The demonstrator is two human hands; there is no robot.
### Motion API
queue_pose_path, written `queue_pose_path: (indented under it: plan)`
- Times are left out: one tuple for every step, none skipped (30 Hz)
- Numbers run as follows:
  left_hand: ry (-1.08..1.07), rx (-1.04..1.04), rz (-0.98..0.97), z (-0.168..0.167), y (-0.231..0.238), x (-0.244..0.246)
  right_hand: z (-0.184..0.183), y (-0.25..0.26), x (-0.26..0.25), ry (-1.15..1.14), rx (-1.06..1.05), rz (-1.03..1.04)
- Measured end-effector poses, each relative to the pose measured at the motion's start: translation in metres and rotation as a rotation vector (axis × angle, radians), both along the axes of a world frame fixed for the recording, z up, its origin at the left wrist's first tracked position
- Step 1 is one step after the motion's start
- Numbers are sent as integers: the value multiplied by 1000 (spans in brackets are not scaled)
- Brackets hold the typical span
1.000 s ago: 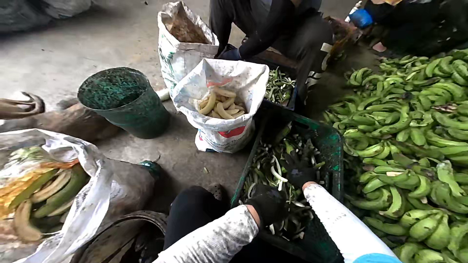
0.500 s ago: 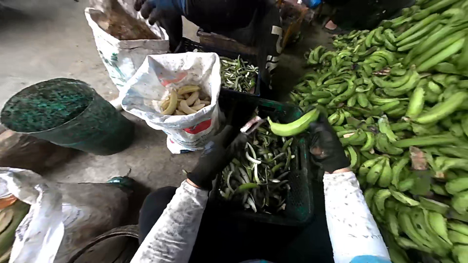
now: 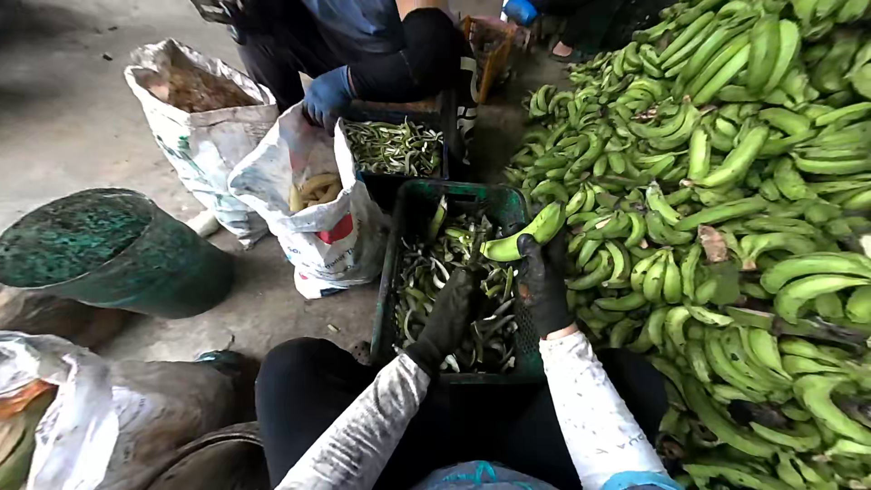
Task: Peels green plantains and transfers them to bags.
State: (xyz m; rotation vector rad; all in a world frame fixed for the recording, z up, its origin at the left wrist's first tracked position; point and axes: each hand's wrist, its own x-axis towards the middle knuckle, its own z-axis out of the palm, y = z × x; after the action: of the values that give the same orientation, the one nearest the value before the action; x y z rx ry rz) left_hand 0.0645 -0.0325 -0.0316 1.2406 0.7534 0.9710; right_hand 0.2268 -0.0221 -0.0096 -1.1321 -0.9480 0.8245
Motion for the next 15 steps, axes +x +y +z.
queue_pose_path:
  plan:
    - [-3, 0, -5, 1, 1, 2, -1, -2, 0, -5, 14, -5]
    - [3, -3, -5, 3, 1, 3, -1, -4, -1, -3, 23, -3]
    - [11, -3, -3, 4, 1, 5, 0, -6, -2, 2, 28, -1]
    - [27, 9, 2, 4, 0, 6, 2, -8, -3, 15, 30, 0]
    - [50, 29, 12, 3, 0, 6, 3, -10, -4, 40, 29, 7]
    - [71, 46, 21, 2, -2, 5, 4, -11, -5, 86, 38, 21]
    - [89, 64, 30, -1, -4, 5, 5, -12, -6, 151, 47, 38]
    - [102, 64, 26, -6, -6, 3, 7, -12, -7, 234, 67, 57]
    - [115, 37, 4, -14, -10, 0, 9, -10, -7, 349, 98, 95]
    - [98, -38, -13, -26, -14, -2, 14, -9, -4, 450, 121, 154]
    - [89, -116, -22, -37, -17, -3, 20, -9, 0, 487, 124, 213]
    - [92, -161, -28, -41, -19, -5, 27, -8, 6, 496, 110, 261]
    - [121, -157, -30, -38, -19, -8, 32, -7, 12, 497, 74, 296]
    - [168, -108, -34, -27, -18, -12, 35, -6, 18, 480, 14, 299]
    - [233, -32, -33, -13, -14, -16, 35, -5, 22, 448, -62, 277]
